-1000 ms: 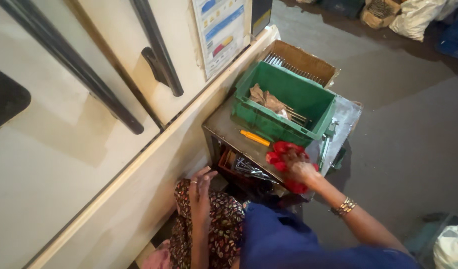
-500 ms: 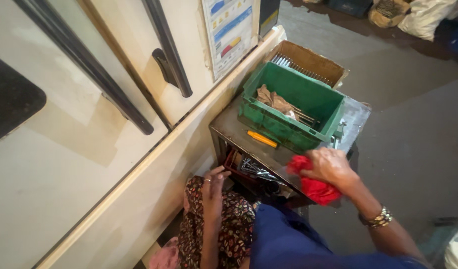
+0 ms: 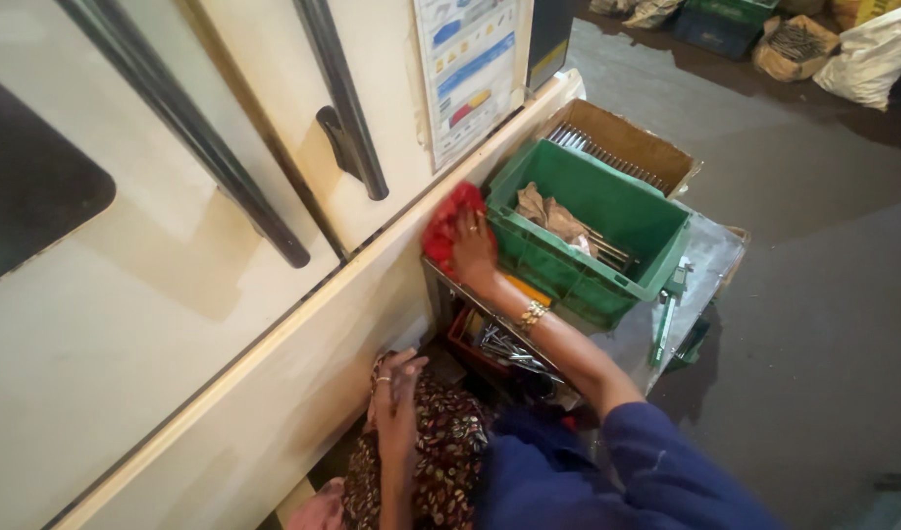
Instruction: The person cleans cylindrical metal parts by wiping them with a red cloth, then inserts each part into a machine through an open door. The person repeats this sequence multiple times, handling each part individually and returning the cloth to a green bin between cycles.
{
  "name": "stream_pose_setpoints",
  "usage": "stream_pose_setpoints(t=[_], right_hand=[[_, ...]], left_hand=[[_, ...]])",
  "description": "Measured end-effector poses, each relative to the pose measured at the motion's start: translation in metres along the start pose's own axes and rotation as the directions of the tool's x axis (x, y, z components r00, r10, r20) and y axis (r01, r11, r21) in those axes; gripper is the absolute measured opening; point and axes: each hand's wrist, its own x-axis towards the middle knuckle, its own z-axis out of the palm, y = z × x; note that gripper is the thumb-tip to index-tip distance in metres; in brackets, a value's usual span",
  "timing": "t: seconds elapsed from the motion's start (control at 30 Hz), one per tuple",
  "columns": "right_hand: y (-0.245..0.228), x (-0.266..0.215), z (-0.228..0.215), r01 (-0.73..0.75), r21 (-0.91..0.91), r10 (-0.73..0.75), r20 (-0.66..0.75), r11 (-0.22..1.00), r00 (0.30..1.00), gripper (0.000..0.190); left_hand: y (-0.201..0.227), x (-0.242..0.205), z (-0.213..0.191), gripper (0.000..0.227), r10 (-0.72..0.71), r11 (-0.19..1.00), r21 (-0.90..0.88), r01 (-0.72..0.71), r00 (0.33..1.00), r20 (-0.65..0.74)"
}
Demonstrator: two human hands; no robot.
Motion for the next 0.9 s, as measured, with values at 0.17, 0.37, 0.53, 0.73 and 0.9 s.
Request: stream_pose_setpoints(t=[0.17,0.37,0.53,0.73,0.9], right_hand=[[0.012,-0.007,-0.021,0.060,0.278,-0.048,-0.051,0.959,0.998,0.056],[0.126,-0.004,-0.097,-0.052,0.517,0.142,-0.136,0.855,0.981,0.032],[0.210,-0.004,-0.064,-0.115,0.205,0.007,0.463,0.972,0.886,0.038],[0.221,-0.036,0.021,0.027,0.437,-0.337,0.652,0.899,0.680,0.034],[0.228,-0.028,0.045,0.082,0.465,-0.380,0.597,0.881,0.707,0.038]], left_hand=[[-0.012,0.007,-0.009,0.034,-0.040,0.999,-0.026,0.038,0.993,-0.112],[-0.036,0.018,-0.011,0.036,-0.083,0.996,-0.046,0.079,0.992,-0.097],[-0.055,0.026,-0.012,0.037,-0.145,0.989,-0.013,0.145,0.987,-0.070],[-0.072,0.041,0.002,0.034,-0.163,0.986,0.035,0.163,0.987,-0.008],[-0.078,0.054,0.021,0.032,-0.140,0.990,0.034,0.138,0.989,0.055]])
